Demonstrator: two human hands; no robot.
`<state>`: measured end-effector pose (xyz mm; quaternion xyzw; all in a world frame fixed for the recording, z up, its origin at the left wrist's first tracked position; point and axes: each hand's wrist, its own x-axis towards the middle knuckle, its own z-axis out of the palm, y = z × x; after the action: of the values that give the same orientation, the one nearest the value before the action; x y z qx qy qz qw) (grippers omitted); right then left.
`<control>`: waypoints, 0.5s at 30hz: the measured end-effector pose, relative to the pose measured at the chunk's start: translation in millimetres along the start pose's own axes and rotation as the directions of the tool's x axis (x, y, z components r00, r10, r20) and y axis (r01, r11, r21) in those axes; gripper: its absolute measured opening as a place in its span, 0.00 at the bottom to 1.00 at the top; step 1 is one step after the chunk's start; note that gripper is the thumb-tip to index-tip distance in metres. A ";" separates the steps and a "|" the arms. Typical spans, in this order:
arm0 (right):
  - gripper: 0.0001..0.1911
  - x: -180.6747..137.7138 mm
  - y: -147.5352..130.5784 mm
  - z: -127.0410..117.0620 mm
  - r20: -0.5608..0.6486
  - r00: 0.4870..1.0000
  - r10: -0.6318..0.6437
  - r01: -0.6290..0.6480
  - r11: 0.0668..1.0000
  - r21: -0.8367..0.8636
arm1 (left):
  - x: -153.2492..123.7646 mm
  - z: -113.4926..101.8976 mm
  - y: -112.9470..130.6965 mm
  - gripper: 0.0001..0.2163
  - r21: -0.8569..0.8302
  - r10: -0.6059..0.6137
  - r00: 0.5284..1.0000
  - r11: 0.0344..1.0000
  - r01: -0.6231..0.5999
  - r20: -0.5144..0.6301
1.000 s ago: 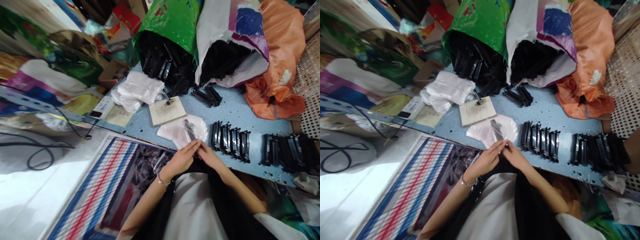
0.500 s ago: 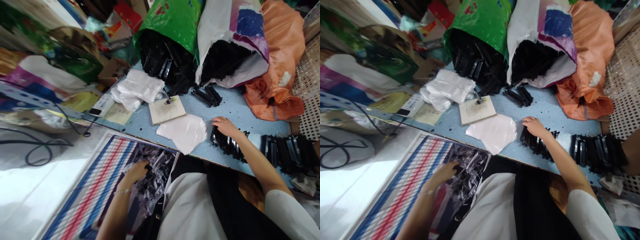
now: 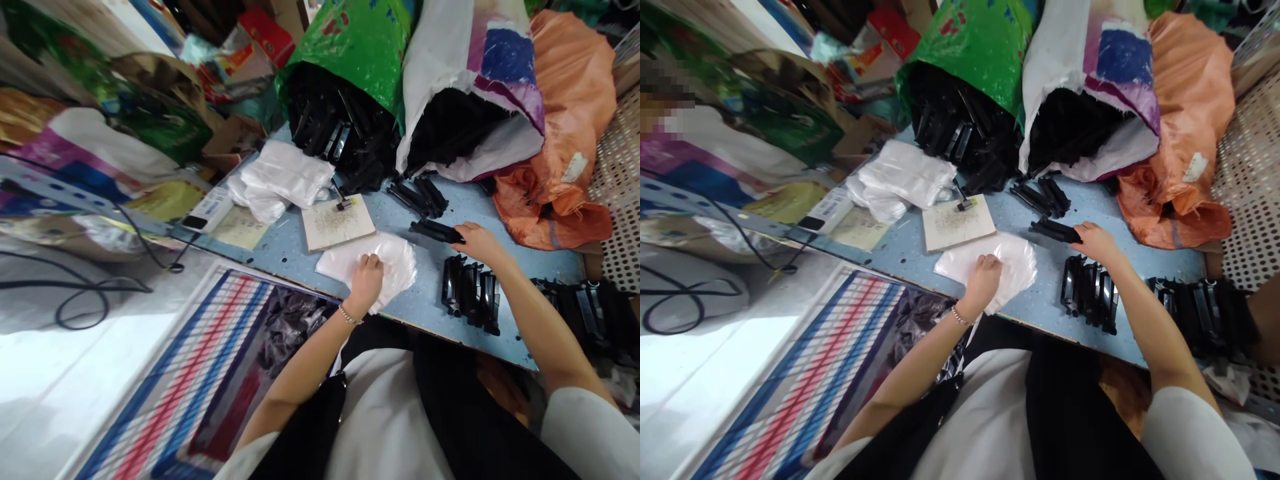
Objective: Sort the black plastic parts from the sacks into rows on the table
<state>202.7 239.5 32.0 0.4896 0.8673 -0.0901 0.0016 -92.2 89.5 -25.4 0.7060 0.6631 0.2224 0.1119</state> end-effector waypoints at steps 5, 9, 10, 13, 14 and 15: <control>0.25 -45.9 -45.8 0.0 0.049 0.980 0.194 -0.152 0.565 0.811 | 4.6 5.5 -21.9 0.01 -0.121 -0.053 0.997 0.992 0.046 -0.053; 0.19 -66.8 -90.7 17.6 0.210 0.963 0.167 -0.216 0.021 0.976 | 2.6 2.4 -27.6 0.02 -0.241 -0.094 0.995 0.967 0.082 -0.041; 0.17 -69.6 -99.1 22.1 0.240 0.960 0.145 -0.233 -0.067 0.970 | 4.3 1.2 -30.1 0.04 -0.328 -0.130 0.991 0.937 0.120 -0.008; 0.17 -76.8 -116.1 33.2 0.320 0.946 0.044 -0.300 -0.252 0.920 | 10.8 -4.1 -40.1 0.03 -0.570 -0.278 0.955 0.770 0.287 0.105; 0.17 -79.0 -119.5 36.0 0.342 0.940 0.000 -0.327 -0.289 0.899 | 12.6 -6.0 -43.1 0.05 -0.607 -0.323 0.937 0.720 0.336 0.135; 0.18 -81.2 -122.2 38.4 0.360 0.932 -0.044 -0.354 -0.315 0.880 | 14.0 -7.8 -45.5 0.07 -0.627 -0.356 0.922 0.687 0.369 0.153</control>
<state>137.8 102.9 20.5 0.3879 0.3572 -0.8056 -0.2702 -135.8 106.6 -36.8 0.4811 0.6708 0.4029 0.3952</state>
